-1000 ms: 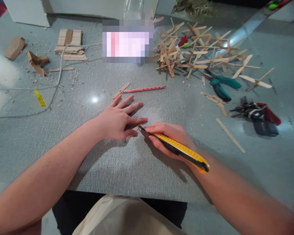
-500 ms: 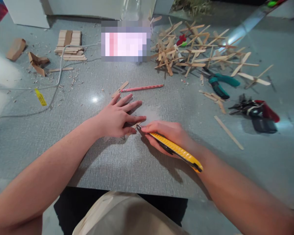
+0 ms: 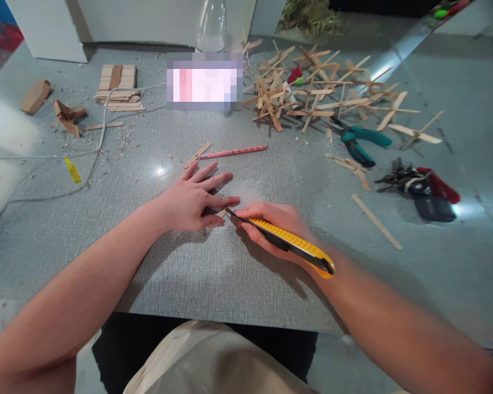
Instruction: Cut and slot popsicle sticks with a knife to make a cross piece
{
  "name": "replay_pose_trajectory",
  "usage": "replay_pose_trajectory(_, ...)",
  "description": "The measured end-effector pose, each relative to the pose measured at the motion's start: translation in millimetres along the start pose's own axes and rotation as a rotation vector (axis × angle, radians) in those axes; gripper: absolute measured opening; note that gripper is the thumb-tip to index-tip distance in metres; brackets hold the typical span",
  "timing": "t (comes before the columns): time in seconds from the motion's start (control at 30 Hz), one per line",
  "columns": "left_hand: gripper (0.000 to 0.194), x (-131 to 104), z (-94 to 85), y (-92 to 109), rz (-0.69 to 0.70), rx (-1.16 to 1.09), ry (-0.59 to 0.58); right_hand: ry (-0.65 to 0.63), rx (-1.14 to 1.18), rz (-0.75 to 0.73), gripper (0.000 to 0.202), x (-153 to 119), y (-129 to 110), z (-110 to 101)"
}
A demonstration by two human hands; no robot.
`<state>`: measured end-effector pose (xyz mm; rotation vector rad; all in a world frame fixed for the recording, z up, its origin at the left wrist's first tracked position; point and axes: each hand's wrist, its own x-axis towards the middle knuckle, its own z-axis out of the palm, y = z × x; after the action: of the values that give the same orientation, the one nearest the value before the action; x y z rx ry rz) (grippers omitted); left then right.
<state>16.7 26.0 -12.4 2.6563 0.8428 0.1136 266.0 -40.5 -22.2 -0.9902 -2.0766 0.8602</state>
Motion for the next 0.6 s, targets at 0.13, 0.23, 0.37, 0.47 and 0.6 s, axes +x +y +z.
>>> replay_pose_trajectory(0.13, 0.053, -0.6, 1.0, -0.4, 0.012, 0.000, 0.016, 0.000, -0.066, -0.092, 0.015, 1.5, 1.5, 1.0)
replay_pose_trajectory(0.23, 0.053, -0.4, 0.4, 0.7, 0.006, -0.008, 0.011, 0.002, -0.072, -0.086, 0.017, 2.9, -1.0, 0.6)
replay_pose_trajectory(0.37, 0.053, 0.1, 0.2, 1.0, 0.004, -0.008, 0.004, -0.004, -0.031, -0.044, 0.013, 4.5, -6.3, -0.5)
replay_pose_trajectory(0.47, 0.054, 0.4, 1.6, -0.2, 0.004, -0.009, 0.011, -0.020, 0.021, 0.029, 0.007, 3.8, -7.4, -1.4)
replay_pose_trajectory(0.6, 0.053, 0.5, 3.6, -1.1, 0.009, -0.013, 0.027, -0.050, 0.027, 0.093, 0.015, 1.3, -5.6, -1.8)
